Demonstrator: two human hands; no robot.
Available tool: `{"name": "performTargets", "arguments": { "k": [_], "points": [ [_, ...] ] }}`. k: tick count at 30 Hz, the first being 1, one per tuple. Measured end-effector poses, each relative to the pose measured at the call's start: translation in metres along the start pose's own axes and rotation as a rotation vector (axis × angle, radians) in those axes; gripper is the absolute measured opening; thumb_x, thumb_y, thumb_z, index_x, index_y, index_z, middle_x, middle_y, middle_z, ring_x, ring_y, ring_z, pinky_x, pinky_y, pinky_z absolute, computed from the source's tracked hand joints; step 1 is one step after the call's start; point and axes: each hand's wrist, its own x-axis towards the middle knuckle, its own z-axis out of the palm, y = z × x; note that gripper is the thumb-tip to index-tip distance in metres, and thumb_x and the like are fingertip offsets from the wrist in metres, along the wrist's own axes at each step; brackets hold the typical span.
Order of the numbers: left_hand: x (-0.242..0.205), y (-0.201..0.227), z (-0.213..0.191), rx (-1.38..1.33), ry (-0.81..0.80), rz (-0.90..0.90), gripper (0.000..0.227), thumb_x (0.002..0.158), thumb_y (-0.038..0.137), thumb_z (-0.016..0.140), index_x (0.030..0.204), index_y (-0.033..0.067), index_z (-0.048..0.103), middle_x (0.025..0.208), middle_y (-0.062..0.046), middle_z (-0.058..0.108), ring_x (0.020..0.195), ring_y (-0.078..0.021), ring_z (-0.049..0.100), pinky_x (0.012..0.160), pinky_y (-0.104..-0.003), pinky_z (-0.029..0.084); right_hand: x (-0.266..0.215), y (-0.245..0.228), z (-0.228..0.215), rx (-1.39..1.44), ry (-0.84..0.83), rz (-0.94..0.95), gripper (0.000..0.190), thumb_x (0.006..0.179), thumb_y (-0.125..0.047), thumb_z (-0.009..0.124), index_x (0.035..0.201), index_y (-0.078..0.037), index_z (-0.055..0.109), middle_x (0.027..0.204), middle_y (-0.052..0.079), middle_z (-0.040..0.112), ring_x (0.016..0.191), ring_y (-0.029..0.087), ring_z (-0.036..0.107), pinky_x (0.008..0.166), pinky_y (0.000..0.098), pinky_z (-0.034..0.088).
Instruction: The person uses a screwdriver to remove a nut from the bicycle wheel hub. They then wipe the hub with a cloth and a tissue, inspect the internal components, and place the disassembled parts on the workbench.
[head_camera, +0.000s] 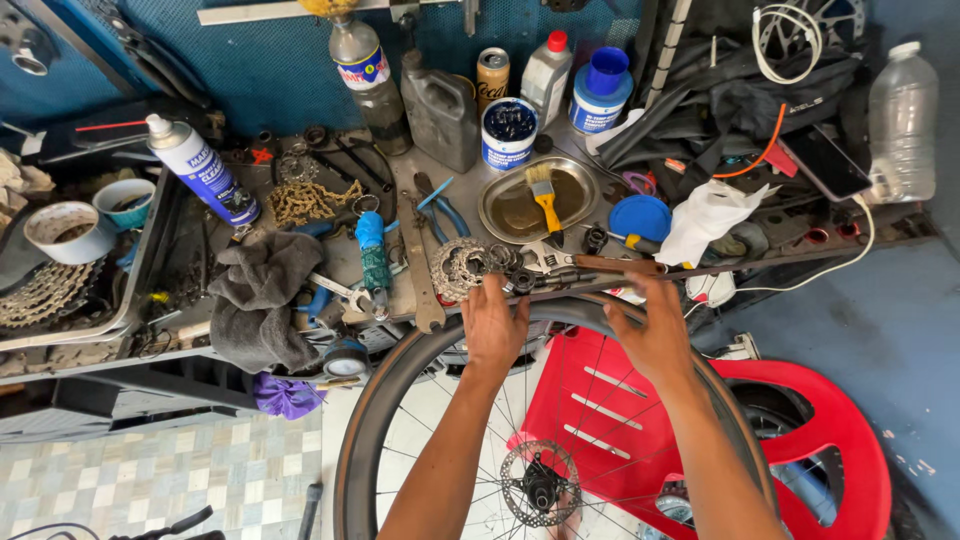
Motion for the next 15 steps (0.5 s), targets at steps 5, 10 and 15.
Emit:
{"name": "performTargets", "arguments": {
  "k": [5, 10, 15],
  "points": [
    [-0.04, 0.007, -0.007, -0.445, 0.014, -0.064, 0.029, 0.086, 0.017, 0.077, 0.108, 0.0019, 0.063, 0.101, -0.013, 0.068, 0.098, -0.0291, 0.065, 0.086, -0.04, 0.053, -0.024, -0.027, -0.008, 0.236, -0.135, 0.049, 0.052, 0.082, -0.016, 0.08, 0.131, -0.012, 0.061, 0.115, 0.012, 0.063, 0.097, 0.025, 0.069, 0.083, 0.0338, 0.058],
    [-0.078, 0.015, -0.006, -1.131, -0.335, -0.615, 0.022, 0.092, 0.019, 0.069, 0.102, -0.0002, 0.073, 0.1, -0.003, 0.073, 0.087, -0.0133, 0.067, 0.073, -0.03, 0.055, -0.043, -0.058, -0.002, 0.283, -0.341, -0.05, 0.044, 0.081, -0.012, 0.078, 0.123, -0.009, 0.065, 0.107, 0.009, 0.068, 0.089, 0.021, 0.072, 0.075, 0.0347, 0.058],
    [-0.087, 0.013, -0.014, -1.355, -0.319, -0.799, 0.017, 0.094, 0.015, 0.069, 0.103, 0.0006, 0.073, 0.09, -0.006, 0.073, 0.082, -0.0144, 0.066, 0.07, -0.031, 0.052, -0.048, -0.069, 0.008, 0.327, -0.349, -0.053, 0.03, 0.086, -0.009, 0.074, 0.116, -0.007, 0.066, 0.102, 0.009, 0.07, 0.089, 0.02, 0.075, 0.073, 0.0328, 0.061]
  ]
}}
